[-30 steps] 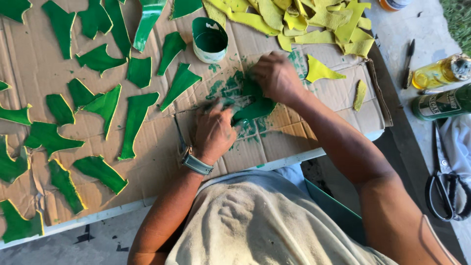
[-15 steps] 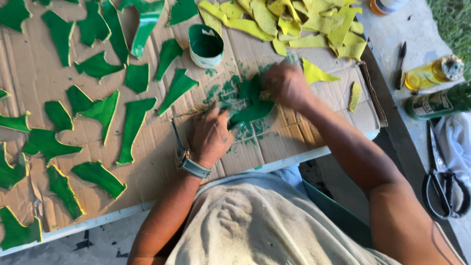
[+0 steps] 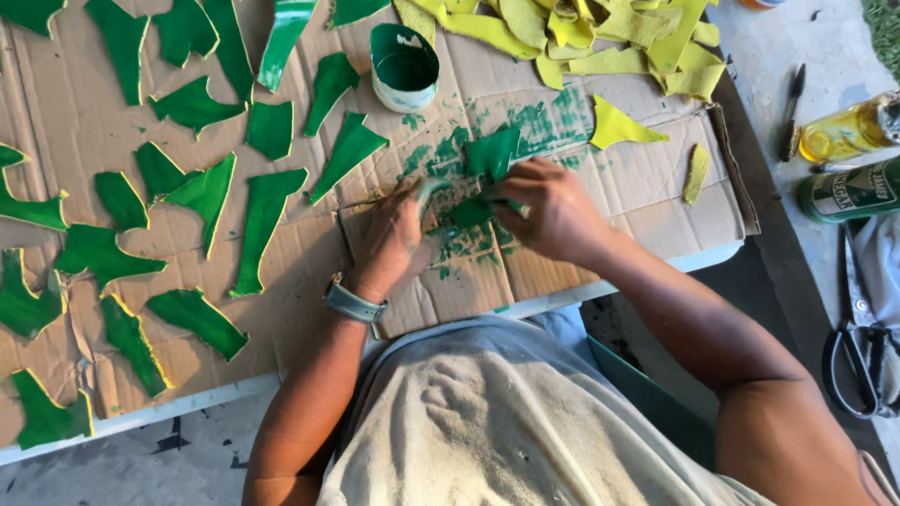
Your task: The person paints yellow foam cutouts green using a sponge and a paint can. They repeatedly dip the sponge into the paint and apply it to the foam pieces, placing finished pieces on a cardboard surface.
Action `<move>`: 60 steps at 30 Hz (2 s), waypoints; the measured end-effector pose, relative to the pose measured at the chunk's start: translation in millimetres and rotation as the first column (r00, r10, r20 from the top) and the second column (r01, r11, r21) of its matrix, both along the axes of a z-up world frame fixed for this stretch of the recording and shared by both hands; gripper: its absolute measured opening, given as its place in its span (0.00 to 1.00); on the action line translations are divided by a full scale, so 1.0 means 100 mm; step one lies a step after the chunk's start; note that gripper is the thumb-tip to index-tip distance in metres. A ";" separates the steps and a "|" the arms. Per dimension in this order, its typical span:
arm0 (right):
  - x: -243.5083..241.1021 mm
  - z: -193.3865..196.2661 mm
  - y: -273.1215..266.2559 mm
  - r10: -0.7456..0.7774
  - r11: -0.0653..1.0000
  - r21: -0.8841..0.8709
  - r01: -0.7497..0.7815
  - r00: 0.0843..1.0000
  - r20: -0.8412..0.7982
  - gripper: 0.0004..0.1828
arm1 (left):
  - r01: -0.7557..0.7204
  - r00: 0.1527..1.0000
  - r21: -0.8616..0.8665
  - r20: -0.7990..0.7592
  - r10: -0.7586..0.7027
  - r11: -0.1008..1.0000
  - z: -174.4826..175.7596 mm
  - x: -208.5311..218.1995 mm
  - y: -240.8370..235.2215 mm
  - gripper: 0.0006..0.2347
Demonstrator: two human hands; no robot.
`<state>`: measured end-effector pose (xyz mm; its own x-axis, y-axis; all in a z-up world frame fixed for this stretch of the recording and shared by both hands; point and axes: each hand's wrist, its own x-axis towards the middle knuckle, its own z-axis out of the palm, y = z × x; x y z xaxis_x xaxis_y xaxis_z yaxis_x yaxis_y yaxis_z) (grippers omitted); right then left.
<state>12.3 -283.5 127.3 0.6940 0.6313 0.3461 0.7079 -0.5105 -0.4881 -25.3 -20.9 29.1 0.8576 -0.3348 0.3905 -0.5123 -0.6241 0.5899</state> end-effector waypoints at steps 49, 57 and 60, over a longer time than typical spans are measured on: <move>0.32 0.02 -0.65 -0.395 0.918 0.049 0.394 0.919 0.010 0.05 | -0.329 0.910 0.050 0.284 0.303 0.943 1.42 -0.34 0.51 0.19; 0.47 0.04 -0.51 -0.346 0.938 0.028 0.346 0.928 0.140 0.05 | -0.786 0.570 -0.025 0.358 0.739 0.618 1.12 0.36 2.83 0.19; 0.42 0.08 -0.41 -0.350 0.937 0.019 0.350 0.931 0.106 0.06 | -0.857 0.506 0.096 0.335 0.795 0.505 0.67 0.65 3.51 0.21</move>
<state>54.6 -324.9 135.5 0.8303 0.3553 0.4294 0.5318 -0.7355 -0.4198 39.5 329.7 95.6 0.6850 0.3811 0.6209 0.2212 -0.9208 0.3212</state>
